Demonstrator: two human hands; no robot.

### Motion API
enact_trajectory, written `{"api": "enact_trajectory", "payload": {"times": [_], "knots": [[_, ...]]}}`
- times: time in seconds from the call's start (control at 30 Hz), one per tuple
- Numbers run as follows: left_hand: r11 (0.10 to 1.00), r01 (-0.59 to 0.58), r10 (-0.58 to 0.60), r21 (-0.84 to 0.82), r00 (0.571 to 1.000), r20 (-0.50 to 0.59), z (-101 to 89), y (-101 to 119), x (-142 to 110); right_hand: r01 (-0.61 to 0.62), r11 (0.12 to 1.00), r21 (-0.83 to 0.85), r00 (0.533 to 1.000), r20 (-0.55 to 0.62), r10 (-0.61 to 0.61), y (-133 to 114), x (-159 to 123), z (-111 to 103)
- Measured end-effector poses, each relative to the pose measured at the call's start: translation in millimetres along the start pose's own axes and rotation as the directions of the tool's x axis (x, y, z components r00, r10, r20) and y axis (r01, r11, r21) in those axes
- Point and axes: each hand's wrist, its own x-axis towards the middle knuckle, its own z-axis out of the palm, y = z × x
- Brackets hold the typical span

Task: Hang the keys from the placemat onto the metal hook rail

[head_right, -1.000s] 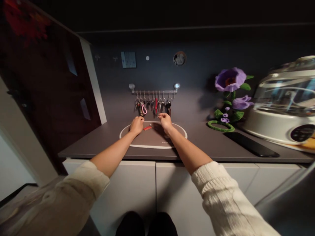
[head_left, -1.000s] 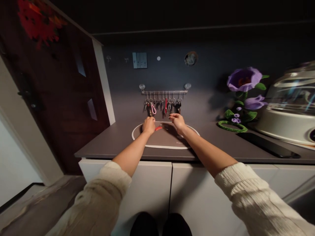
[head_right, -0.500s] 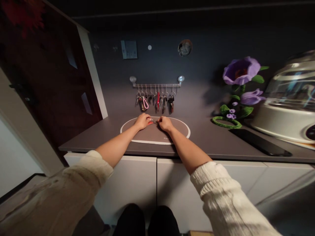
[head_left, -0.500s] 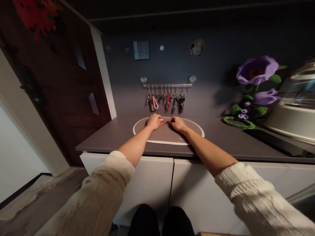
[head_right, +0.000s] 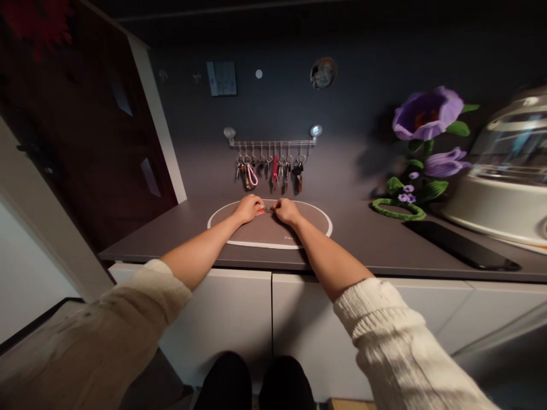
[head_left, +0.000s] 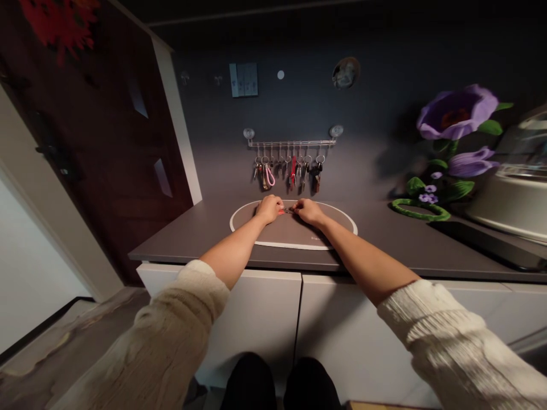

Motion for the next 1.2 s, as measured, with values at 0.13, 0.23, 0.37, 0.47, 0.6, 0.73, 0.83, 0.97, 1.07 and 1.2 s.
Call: {"api": "enact_trajectory", "payload": {"times": [0.13,0.23,0.37,0.47,0.6,0.73,0.83,0.97,1.07,1.2], "knots": [[0.999,0.006,-0.007,-0.037,1.0,-0.028,-2.1,2,1,0.007,0.999,0.044,1.0,-0.011,-0.006,1,2,1],[0.998,-0.012,0.009,-0.066,0.999,-0.052,-3.4,4,3,0.024,0.997,0.072,1.0,-0.021,-0.023,3,3,3],[0.981,-0.013,-0.005,-0.192,0.996,-0.094,-4.3,8,5,0.056,0.991,0.119,0.998,-0.045,-0.051,4,4,3],[0.92,0.053,-0.09,-0.388,0.993,-0.079,-5.4,13,6,0.08,0.979,0.188,0.996,-0.06,-0.07,3,4,2],[0.783,0.101,-0.176,-0.614,0.982,-0.064,-8.0,19,4,0.091,0.945,0.315,0.995,-0.064,-0.074,0,4,1],[0.681,0.1,-0.166,-0.725,0.986,-0.019,-9.7,21,3,0.099,0.859,0.503,0.995,-0.077,-0.07,-4,4,0],[0.601,0.135,-0.176,-0.788,0.984,0.034,-9.5,20,2,0.096,0.765,0.637,0.995,-0.081,-0.057,-9,3,-3],[0.546,0.168,-0.211,-0.821,0.976,0.059,-8.6,20,3,0.073,0.667,0.741,0.997,-0.067,-0.034,-14,-1,-8],[0.523,0.177,-0.226,-0.834,0.972,0.065,-7.3,19,4,0.072,0.629,0.774,0.997,-0.055,-0.048,-14,-2,-8],[0.456,0.176,-0.215,-0.872,0.973,0.084,-4.4,16,5,0.082,0.623,0.778,0.997,-0.056,-0.062,-12,0,-6]]}}
